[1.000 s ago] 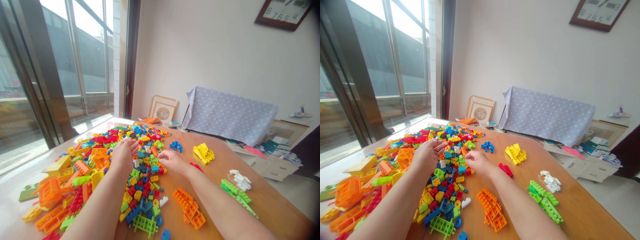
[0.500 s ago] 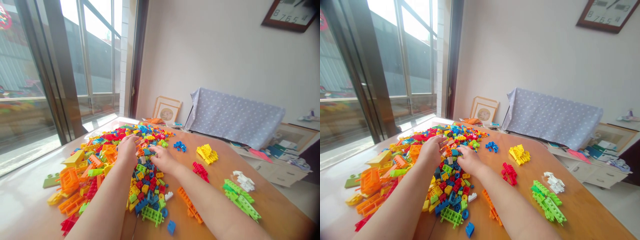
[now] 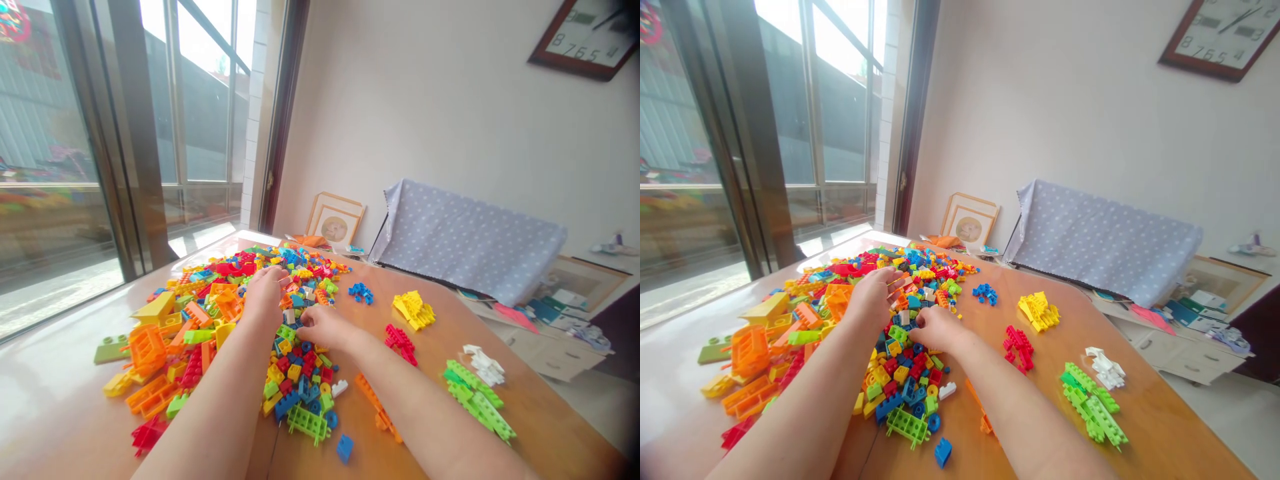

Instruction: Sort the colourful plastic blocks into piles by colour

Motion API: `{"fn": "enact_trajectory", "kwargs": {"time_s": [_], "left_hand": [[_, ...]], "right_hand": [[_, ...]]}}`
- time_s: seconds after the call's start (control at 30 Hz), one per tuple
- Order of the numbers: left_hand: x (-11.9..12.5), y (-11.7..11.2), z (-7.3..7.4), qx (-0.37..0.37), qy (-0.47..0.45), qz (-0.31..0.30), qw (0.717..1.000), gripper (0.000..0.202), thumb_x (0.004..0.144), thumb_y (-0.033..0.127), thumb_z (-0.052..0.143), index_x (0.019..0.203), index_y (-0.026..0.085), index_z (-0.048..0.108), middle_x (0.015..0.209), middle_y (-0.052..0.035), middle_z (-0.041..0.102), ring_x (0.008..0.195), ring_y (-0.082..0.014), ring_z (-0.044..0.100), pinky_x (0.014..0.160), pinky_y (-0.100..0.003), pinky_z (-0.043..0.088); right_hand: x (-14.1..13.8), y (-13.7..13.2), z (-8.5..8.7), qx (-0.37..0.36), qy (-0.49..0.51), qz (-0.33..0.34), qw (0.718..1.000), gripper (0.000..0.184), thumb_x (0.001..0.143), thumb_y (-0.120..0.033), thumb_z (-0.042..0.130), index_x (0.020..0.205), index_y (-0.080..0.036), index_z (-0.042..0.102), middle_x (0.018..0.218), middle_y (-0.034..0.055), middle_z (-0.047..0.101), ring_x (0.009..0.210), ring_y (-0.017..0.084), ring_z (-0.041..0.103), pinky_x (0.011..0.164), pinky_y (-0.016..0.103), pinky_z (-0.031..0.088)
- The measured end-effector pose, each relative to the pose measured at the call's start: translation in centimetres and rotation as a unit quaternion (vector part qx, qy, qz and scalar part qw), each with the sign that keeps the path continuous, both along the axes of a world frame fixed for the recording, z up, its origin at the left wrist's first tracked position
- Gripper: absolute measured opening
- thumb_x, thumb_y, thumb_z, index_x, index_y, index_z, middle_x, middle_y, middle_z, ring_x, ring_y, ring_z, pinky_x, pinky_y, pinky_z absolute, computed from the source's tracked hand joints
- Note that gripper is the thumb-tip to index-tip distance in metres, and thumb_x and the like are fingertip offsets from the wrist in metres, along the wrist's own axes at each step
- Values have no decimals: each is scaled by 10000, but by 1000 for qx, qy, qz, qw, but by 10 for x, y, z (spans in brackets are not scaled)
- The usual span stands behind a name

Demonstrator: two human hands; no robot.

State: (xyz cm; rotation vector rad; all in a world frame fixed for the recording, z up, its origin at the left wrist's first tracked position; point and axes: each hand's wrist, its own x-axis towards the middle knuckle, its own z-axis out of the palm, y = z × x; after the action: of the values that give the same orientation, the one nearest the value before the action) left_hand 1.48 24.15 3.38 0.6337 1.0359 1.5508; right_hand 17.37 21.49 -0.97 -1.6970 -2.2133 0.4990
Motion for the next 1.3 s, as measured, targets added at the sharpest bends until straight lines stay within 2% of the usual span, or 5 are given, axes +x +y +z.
{"fn": "enact_trajectory", "kwargs": {"time_s": [0.27,0.5,0.7,0.97,1.3], "left_hand": [[3,-1,2,-7,-9,-2,1000,189,737,284,717,888,201,639,1017,-90,756,942,-238,728,708,-295,478],[5,2,-2,-1,-6,-10,1000,210,742,303,726,907,195,654,1053,-102,753,945,-238,727,696,-293,488],[7,4,-5,1,2,-11,1000,217,736,322,721,908,201,668,1040,-93,762,922,-225,735,657,-272,489],[10,7,-8,7,9,-13,1000,246,711,354,727,897,199,681,979,-92,765,881,-218,732,647,-273,481],[8,1,-5,8,13,-22,1000,292,710,386,717,925,193,677,996,-95,763,912,-226,728,696,-296,475]], "right_hand": [[-1,-5,8,-86,144,-89,982,199,693,-246,809,802,-198,650,742,-28,642,677,133,594,584,224,426],[13,-25,20,-159,304,-119,932,278,791,-170,589,1065,-216,591,712,-36,658,539,114,565,470,201,342],[21,-29,16,-96,195,-73,973,93,819,-239,605,899,-198,631,757,-9,642,618,134,576,569,232,406],[8,-32,6,-13,-30,-31,999,233,774,-300,688,993,-235,730,999,44,720,925,222,631,741,281,413],[19,-38,12,-27,110,-54,992,146,752,-223,648,896,-204,662,870,16,669,804,182,620,674,261,432]]}}
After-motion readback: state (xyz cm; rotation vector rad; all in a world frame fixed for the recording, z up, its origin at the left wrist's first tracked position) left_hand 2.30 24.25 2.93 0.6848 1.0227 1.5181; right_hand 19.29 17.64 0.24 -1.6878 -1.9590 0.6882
